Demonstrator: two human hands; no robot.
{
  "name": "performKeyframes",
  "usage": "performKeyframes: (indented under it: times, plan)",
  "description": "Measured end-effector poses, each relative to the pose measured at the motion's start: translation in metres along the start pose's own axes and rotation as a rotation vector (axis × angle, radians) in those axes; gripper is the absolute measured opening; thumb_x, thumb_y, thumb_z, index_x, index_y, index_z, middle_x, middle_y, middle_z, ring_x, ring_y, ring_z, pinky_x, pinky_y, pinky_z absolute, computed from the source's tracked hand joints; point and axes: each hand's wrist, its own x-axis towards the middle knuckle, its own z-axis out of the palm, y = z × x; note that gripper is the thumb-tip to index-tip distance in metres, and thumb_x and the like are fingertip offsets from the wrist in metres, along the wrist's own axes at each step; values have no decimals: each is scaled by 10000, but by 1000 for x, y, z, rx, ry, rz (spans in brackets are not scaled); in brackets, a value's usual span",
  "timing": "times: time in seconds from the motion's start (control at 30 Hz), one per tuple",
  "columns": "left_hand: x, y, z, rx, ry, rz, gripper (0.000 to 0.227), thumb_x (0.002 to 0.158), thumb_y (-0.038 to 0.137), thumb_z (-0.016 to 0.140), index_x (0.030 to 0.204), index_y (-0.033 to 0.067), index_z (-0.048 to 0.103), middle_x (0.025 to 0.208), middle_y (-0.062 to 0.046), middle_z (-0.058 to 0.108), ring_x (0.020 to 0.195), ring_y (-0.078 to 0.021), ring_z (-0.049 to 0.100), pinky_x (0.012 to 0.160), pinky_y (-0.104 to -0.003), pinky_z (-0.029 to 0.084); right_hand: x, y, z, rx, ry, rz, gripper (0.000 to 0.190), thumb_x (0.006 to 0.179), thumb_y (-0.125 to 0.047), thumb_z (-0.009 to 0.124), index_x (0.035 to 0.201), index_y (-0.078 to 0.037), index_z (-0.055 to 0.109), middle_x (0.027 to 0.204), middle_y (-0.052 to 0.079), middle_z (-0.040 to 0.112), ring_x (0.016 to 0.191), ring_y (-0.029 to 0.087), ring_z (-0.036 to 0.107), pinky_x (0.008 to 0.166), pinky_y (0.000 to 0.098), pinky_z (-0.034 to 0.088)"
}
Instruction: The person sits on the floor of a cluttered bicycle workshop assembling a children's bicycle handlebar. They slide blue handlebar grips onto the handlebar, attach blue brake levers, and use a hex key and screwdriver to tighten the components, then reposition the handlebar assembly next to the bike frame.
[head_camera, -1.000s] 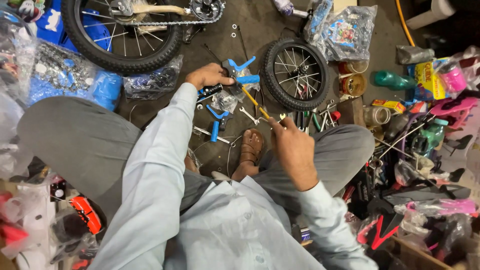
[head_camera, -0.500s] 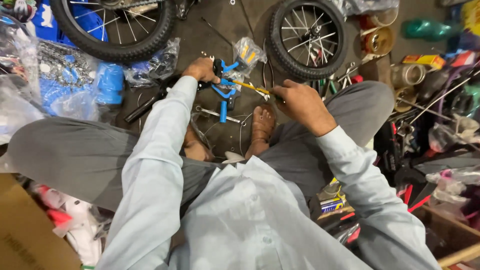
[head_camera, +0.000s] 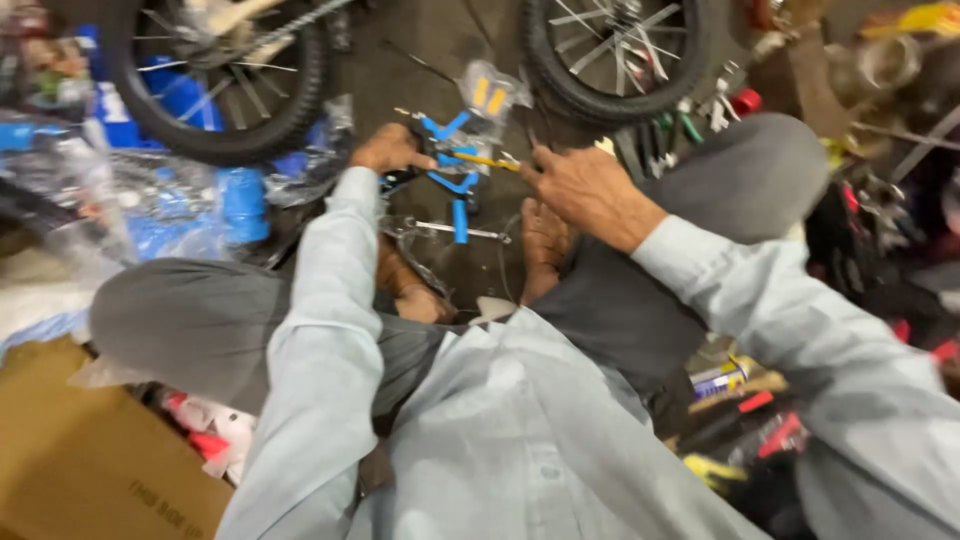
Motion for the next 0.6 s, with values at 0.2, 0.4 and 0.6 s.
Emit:
performKeyframes:
  times: [0.2,0.4,0.6]
  plan:
    - [11,-3,12,-6,-49,104,630,655,449,907,1095,24,754,1089,-148,770,1024,-307,726,904,-412,540,31,24,-35,-85,-104,-197,416,853,-144,632,1268,-114,648,1094,98,628,756,233,713,538,356,581]
    - [-15,28,-4,-34,-37,-32,612,618,423,928,1074,59,743,1078,-113,762,1037,-283,714,897,-400,546,40,39,-49,-161,-106,-280,430,863,-160,623,1281,-64,639,949,56,645,792,210,717,553,356,582]
    - [-11,25,-1,41,-52,30,566,667,423,911,1101,85,777,1119,-127,766,1061,-295,711,935,-400,533,46,33,-43,-288,-143,-355,414,869,-185,615,1228,21,634,875,82,649,708,192,709,564,319,582]
